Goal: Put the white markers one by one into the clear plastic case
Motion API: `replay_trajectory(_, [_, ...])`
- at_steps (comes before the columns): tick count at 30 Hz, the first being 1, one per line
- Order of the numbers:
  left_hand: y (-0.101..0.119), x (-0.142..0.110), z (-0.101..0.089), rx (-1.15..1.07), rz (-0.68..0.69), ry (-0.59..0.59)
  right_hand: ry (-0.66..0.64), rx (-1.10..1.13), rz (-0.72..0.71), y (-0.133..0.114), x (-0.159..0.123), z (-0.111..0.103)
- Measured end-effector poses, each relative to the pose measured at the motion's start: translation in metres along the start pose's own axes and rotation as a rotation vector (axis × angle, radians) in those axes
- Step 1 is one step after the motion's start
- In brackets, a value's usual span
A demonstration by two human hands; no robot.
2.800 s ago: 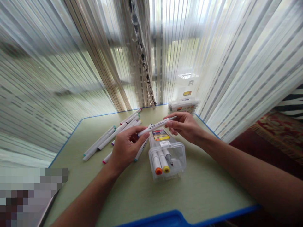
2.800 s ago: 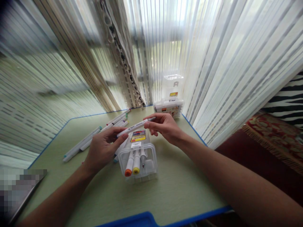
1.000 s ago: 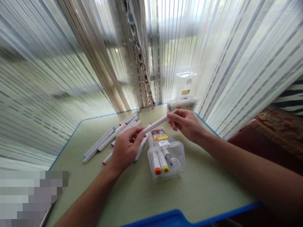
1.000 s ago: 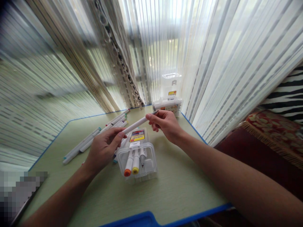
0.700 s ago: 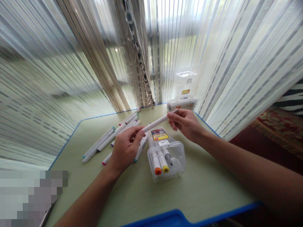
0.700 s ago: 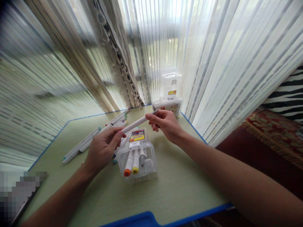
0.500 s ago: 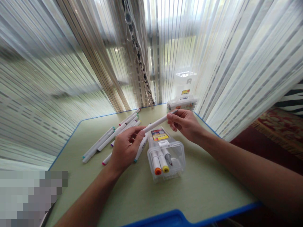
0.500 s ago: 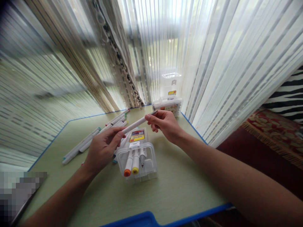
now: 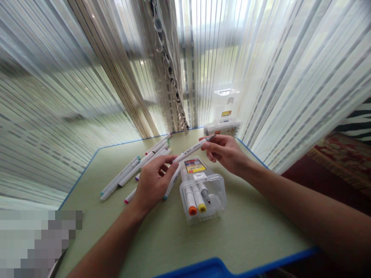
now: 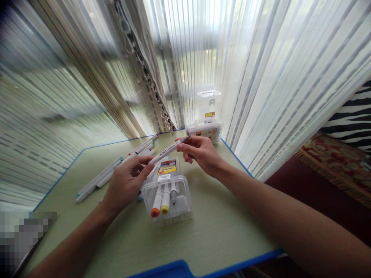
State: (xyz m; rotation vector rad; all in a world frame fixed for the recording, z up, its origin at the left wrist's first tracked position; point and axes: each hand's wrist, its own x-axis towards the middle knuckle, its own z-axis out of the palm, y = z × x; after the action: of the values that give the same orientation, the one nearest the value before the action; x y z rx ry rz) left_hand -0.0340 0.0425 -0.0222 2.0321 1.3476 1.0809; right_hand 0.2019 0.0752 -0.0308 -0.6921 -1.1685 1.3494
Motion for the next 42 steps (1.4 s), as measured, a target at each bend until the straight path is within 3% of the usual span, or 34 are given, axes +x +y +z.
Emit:
replay_trajectory(26, [0.0012, 0.0019, -0.0017, 0.061, -0.01, 0.022, -0.023, 0.02, -0.01, -0.0047, -0.0013, 0.0049])
replay_trajectory(42, [0.0022, 0.0008, -0.0053, 0.103, -0.016, 0.136, 0.048, -0.035, -0.107, -0.0079, -0.0028, 0.0065])
